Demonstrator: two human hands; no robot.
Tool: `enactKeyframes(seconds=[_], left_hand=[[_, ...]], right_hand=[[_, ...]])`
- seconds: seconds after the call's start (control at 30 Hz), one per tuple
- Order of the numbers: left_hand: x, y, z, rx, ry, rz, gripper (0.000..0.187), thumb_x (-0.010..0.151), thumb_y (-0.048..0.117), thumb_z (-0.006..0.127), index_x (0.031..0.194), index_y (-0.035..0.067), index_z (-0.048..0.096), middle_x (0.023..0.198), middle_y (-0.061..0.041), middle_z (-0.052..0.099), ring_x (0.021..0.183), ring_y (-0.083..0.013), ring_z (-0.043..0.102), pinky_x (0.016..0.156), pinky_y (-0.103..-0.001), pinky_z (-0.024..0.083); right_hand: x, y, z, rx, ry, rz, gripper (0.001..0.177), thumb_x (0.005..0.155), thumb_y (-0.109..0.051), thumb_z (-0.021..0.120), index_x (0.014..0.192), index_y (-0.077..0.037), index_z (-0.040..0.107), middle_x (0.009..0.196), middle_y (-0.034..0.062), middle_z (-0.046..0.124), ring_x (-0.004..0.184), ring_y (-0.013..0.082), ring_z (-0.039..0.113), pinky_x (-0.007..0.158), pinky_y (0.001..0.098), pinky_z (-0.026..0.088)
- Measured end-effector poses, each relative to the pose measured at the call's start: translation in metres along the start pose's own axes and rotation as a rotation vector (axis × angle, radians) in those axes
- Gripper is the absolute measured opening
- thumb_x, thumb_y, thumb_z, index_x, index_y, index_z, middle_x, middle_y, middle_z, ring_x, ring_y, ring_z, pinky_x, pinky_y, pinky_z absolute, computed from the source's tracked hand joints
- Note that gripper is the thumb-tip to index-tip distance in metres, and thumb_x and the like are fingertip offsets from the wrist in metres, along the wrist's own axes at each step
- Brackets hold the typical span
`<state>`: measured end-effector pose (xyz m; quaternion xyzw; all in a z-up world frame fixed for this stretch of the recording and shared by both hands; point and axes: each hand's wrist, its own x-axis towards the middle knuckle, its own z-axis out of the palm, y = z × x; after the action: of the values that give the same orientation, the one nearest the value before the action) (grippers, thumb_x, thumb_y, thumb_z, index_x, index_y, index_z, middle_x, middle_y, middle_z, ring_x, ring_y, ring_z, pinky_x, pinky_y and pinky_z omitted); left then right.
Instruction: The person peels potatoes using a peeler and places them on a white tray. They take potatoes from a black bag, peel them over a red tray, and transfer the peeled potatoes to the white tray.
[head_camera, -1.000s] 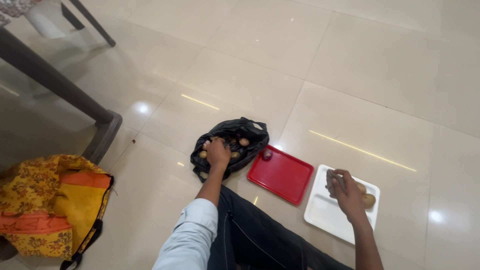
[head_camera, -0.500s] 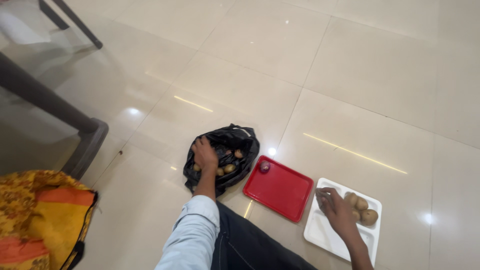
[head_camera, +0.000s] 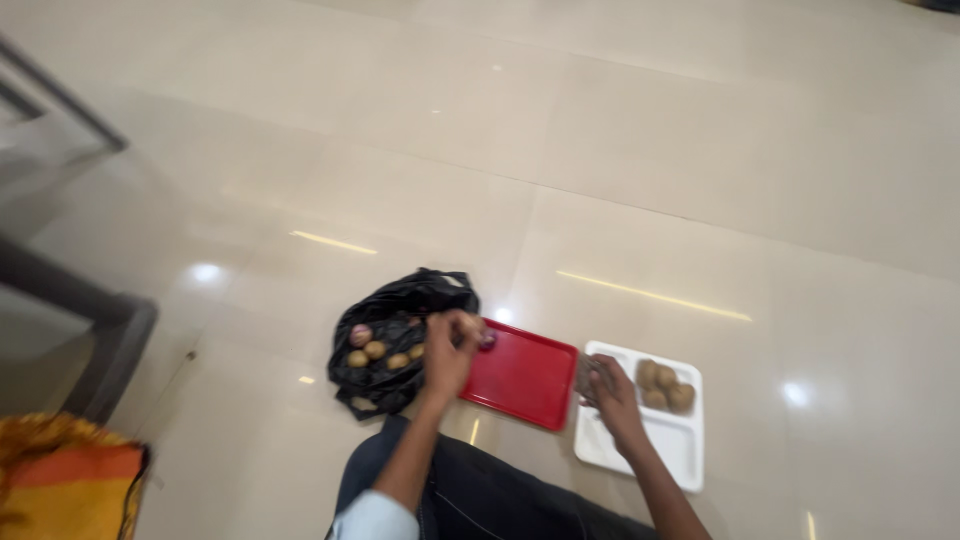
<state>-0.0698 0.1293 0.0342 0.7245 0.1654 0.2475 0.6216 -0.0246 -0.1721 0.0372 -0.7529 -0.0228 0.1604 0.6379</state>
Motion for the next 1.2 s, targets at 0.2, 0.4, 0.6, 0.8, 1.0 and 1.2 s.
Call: enactKeyframes(seconds=[0.2, 0.4, 0.6, 0.8, 1.0, 1.2], left_hand=[[-0.077, 0.043, 0.08, 0.001, -0.441, 0.038, 0.043, 0.084, 0.003, 0.082, 0.124, 0.003, 0.066, 0.116, -0.013, 0.074, 0.112, -0.0234, 0.072, 0.093, -0.034, 0.058], [-0.079, 0.052, 0.083, 0.011, -0.547, -0.077, 0.045, 0.081, 0.001, 0.08, 0.124, 0.006, 0.066, 0.118, -0.013, 0.072, 0.113, -0.022, 0.071, 0.072, -0.03, 0.065], [-0.065, 0.045, 0.081, 0.091, -0.544, -0.032, 0.048, 0.082, -0.002, 0.075, 0.128, 0.007, 0.065, 0.123, -0.012, 0.07, 0.113, -0.0216, 0.071, 0.073, -0.03, 0.065], [-0.06, 0.039, 0.087, -0.007, -0.528, -0.104, 0.048, 0.083, 0.002, 0.077, 0.129, 0.009, 0.065, 0.124, -0.01, 0.071, 0.117, -0.0196, 0.07, 0.073, -0.03, 0.065], [-0.065, 0.038, 0.089, -0.192, -0.6, -0.176, 0.05, 0.086, 0.008, 0.078, 0.133, 0.008, 0.063, 0.123, -0.01, 0.071, 0.116, -0.021, 0.069, 0.089, -0.03, 0.062], [-0.062, 0.03, 0.088, -0.3, -0.56, -0.445, 0.043, 0.091, 0.023, 0.073, 0.131, 0.008, 0.067, 0.11, -0.007, 0.07, 0.097, -0.0156, 0.066, 0.072, -0.029, 0.058]], right_hand=[[-0.043, 0.007, 0.02, 0.033, 0.1, -0.029, 0.035, 0.1, -0.012, 0.053, 0.134, -0.01, 0.061, 0.103, 0.0138, 0.07, 0.076, 0.0166, 0.069, 0.055, 0.029, 0.051], [-0.056, -0.026, 0.03, -0.047, 0.202, -0.182, 0.027, 0.098, 0.001, 0.051, 0.117, -0.005, 0.069, 0.1, 0.0062, 0.062, 0.078, 0.0122, 0.067, 0.059, 0.026, 0.059], [-0.048, -0.023, 0.039, -0.287, 0.144, -0.431, 0.034, 0.087, 0.008, 0.048, 0.115, -0.001, 0.067, 0.099, 0.01, 0.061, 0.08, 0.0167, 0.063, 0.066, 0.0278, 0.054], [-0.035, -0.009, 0.038, -0.182, 0.129, -0.304, 0.022, 0.098, -0.003, 0.051, 0.115, -0.002, 0.065, 0.098, 0.0098, 0.062, 0.079, 0.0192, 0.062, 0.068, 0.0298, 0.053], [-0.024, 0.001, 0.026, 0.004, 0.151, -0.126, 0.029, 0.1, -0.007, 0.046, 0.123, -0.004, 0.062, 0.102, 0.007, 0.069, 0.086, 0.0141, 0.063, 0.076, 0.0276, 0.053], [-0.032, 0.002, 0.039, -0.226, 0.148, -0.311, 0.027, 0.104, -0.006, 0.05, 0.126, -0.003, 0.066, 0.099, 0.0088, 0.062, 0.086, 0.0155, 0.063, 0.079, 0.0283, 0.053]])
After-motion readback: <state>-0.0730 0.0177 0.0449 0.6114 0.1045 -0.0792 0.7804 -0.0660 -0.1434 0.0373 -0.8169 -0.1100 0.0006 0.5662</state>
